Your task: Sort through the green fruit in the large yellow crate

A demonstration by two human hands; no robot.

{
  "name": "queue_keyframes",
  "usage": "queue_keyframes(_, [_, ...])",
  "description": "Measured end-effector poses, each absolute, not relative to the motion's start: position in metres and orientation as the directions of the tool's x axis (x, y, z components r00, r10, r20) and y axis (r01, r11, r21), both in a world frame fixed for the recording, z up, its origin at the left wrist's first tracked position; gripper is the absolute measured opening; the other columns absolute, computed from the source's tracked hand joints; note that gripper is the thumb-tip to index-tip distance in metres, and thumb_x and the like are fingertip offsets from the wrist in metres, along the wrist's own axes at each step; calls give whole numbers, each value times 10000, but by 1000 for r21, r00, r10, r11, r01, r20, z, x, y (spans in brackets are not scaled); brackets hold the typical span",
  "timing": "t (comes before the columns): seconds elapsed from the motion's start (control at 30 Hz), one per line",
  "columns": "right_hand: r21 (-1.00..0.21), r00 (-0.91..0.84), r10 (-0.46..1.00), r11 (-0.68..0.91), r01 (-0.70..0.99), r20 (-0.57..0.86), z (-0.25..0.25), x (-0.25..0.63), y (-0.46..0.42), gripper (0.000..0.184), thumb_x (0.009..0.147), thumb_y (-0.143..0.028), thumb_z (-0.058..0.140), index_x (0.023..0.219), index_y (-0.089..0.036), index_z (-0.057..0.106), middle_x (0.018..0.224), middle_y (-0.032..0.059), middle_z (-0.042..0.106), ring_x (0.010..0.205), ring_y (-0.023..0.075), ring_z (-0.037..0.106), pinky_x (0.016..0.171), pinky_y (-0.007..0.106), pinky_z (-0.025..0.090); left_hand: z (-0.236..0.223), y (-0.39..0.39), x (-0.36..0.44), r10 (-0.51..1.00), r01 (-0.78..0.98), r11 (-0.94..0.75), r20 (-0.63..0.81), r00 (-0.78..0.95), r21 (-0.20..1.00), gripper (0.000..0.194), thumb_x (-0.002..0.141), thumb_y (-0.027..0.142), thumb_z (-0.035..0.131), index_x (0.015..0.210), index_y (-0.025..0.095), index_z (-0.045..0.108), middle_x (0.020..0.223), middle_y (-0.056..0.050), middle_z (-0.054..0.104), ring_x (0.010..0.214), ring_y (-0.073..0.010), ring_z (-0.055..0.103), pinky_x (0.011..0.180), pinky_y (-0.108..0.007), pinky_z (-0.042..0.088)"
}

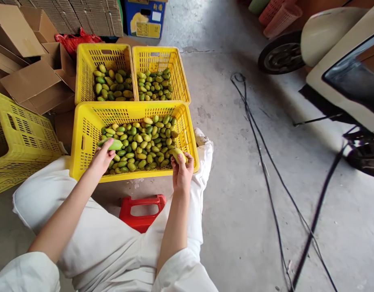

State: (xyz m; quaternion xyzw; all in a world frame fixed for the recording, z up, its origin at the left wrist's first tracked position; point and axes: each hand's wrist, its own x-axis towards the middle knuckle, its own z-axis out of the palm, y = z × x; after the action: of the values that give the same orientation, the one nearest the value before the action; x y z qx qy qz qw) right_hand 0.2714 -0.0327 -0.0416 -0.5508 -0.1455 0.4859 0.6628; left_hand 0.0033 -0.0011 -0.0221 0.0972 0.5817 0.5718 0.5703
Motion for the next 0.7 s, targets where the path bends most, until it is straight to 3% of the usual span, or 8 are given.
queue_keyframes(0.1, [-889,504,794,-99,-446,-341,-46,271,-32,379,706,-346,915,965,-268,648,879,-20,736,619,100,591,530,216,502,-25,1,1,761,-539,344,-565,-320,769,323,803,417,876,791,221,619,752,20,587,582,-85,416,535,-232,361])
queue_keyframes(0.23, [-869,503,776,-116,-481,-381,-42,268,-33,377,712,-413,896,956,-274,646,830,-36,690,636,103,587,535,212,514,-25,2,2,781,-554,391,-584,-223,735,327,863,478,831,801,218,643,838,-42,670,760,-171,629,669,-280,534])
queue_keyframes(0.33, [-830,431,806,-127,-543,-405,-35,264,-33,365,712,-444,881,906,-273,623,884,-20,707,796,157,689,592,249,571,-20,0,3,797,-523,416,-575,-184,744,259,875,406,824,851,198,671,901,-61,723,871,-211,711,778,-322,590])
queue_keyframes(0.43, [-819,359,841,-160,-551,-405,-33,260,-33,380,655,-388,896,858,-269,598,996,11,750,813,180,704,569,272,564,-18,-2,0,810,-427,423,-545,-218,799,165,886,308,798,950,196,693,869,-40,718,770,-175,686,690,-284,542])
queue_keyframes(0.6, [-798,339,819,-219,-561,-463,-44,252,-33,464,627,-332,924,926,-292,572,840,-52,684,545,79,520,413,187,359,-30,-7,3,769,-114,607,-617,-169,787,257,778,230,895,849,238,648,656,0,664,546,-157,568,493,-257,336])
queue_keyframes(0.7, [-762,291,803,-284,-581,-521,-52,244,-34,506,637,-408,948,883,-273,527,730,-71,600,463,48,412,357,169,211,-39,-13,13,780,64,622,-610,-141,780,264,840,346,860,753,253,628,581,-6,642,494,-177,532,511,-282,334])
